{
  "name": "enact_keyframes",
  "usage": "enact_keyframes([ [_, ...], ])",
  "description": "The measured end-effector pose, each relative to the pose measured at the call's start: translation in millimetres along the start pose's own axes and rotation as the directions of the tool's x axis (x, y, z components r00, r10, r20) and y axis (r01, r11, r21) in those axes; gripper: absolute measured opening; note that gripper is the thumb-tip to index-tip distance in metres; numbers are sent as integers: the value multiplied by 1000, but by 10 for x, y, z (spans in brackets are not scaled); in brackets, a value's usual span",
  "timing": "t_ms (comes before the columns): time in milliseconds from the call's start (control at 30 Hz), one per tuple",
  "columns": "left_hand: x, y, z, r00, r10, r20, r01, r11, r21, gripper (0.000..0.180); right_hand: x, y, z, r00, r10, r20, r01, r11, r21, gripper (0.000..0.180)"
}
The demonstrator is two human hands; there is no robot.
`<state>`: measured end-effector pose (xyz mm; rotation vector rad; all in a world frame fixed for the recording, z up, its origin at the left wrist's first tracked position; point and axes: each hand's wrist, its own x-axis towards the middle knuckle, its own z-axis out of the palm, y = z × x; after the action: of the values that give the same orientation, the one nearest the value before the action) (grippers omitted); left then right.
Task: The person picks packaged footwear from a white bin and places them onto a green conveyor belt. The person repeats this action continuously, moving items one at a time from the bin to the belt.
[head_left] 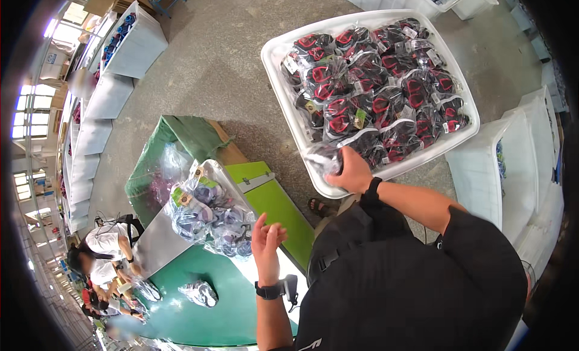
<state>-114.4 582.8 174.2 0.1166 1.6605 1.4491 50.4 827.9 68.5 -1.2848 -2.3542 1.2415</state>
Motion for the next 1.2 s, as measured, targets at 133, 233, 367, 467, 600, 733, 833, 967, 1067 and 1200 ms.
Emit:
enact_keyframes([
  [133, -214, -249, -283, 982, -68, -178, 88, 991, 103, 47, 196, 549, 282, 973, 228, -45, -225, 972, 65, 75],
  [233, -386, -464, -439, 950, -90, -297, 136, 981, 137, 49, 340, 713, 481, 928, 362, 84, -364, 931, 6, 87],
  [367, -651, -697, -595, 902, -125, -413, 205, 966, 156, 48, 458, 712, 626, 896, 271, 351, -252, 963, -98, 111],
  [467, -817, -864, -665, 883, -137, -449, 209, 971, 116, 48, 509, 715, 651, 850, 290, 440, -224, 954, -197, 115],
  [600, -985, -1051, -688, 869, -129, -478, 194, 977, 90, 49, 570, 800, 697, 830, 322, 455, -249, 944, -215, 111],
  [733, -1055, -1167, -665, 849, -150, -507, 225, 970, 91, 49, 618, 908, 849, 825, 371, 426, -313, 928, -202, 106],
  [833, -1063, -1200, -680, 850, -146, -507, 235, 965, 117, 49, 628, 980, 964, 833, 388, 395, -315, 919, -237, 101],
  [967, -1076, -1223, -726, 850, -143, -507, 237, 963, 126, 48, 607, 1050, 1041, 848, 378, 373, -276, 914, -298, 96],
  [1067, -1092, -1230, -755, 850, -145, -506, 249, 958, 143, 49, 580, 1094, 1061, 844, 389, 368, -288, 909, -301, 92],
  [1200, -1125, -1237, -803, 864, -146, -483, 246, 958, 150, 52, 558, 1160, 1073, 843, 379, 383, -282, 916, -285, 96],
])
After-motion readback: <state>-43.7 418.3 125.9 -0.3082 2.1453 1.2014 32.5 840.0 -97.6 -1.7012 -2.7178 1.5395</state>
